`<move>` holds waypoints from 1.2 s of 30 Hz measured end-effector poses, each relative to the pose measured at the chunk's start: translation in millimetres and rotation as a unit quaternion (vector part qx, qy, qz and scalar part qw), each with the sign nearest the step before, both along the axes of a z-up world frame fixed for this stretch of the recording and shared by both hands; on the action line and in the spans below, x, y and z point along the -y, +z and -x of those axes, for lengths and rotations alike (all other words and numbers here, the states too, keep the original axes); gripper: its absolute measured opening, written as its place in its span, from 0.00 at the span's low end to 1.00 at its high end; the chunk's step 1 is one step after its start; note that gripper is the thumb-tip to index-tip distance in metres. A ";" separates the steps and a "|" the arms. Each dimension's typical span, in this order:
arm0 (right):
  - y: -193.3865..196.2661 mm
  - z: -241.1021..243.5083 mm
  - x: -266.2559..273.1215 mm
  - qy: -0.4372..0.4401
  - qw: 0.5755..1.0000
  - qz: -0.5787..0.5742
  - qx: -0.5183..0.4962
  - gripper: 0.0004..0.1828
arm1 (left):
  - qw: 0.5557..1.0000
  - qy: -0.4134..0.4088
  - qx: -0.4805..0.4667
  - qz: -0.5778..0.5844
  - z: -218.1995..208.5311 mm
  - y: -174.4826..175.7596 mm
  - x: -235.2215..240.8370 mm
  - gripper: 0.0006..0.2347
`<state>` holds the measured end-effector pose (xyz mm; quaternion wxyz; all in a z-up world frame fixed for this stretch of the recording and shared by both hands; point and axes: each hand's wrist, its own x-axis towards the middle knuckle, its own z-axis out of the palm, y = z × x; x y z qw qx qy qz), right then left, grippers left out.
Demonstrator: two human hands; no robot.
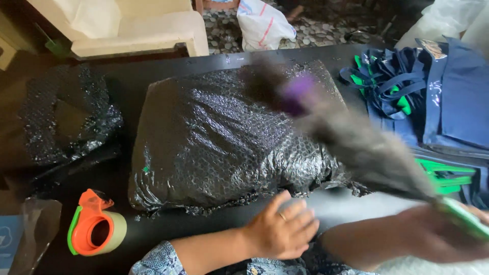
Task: The person uses a feather duster to wipe a black bubble-wrapped package on a table, then moves the package aside and dusts a green reusable shopping bag. The person flips the bag over and continues dusting both sides before setting it down.
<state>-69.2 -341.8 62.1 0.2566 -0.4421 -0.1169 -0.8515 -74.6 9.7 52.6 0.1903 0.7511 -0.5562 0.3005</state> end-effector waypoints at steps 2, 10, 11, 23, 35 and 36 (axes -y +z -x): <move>17.7 -0.3 -63.6 -0.160 0.966 0.119 -0.163 0.54 | 0.996 -0.082 -0.001 0.024 11.6 -16.2 2.2 0.13; -38.0 -35.6 -91.1 0.542 0.739 -0.182 -0.355 0.18 | 0.981 -0.107 -0.161 -0.021 13.7 -72.9 -42.9 0.04; -47.4 -38.0 -65.3 0.544 0.737 -0.182 -0.356 0.18 | 0.981 -0.104 -0.162 -0.021 15.4 -71.8 -48.4 0.04; -139.3 14.2 171.1 0.288 0.836 -0.441 -0.153 0.13 | 0.952 0.013 -0.279 0.123 17.1 -79.3 -57.0 0.03; -83.5 -50.8 -12.5 0.426 0.767 -0.334 -0.344 0.31 | 0.949 0.018 -0.295 0.107 20.0 -84.8 -60.6 0.02; -94.9 -49.3 13.8 0.398 0.779 -0.366 -0.318 0.31 | 0.957 0.032 -0.270 0.102 19.6 -81.2 -60.1 0.03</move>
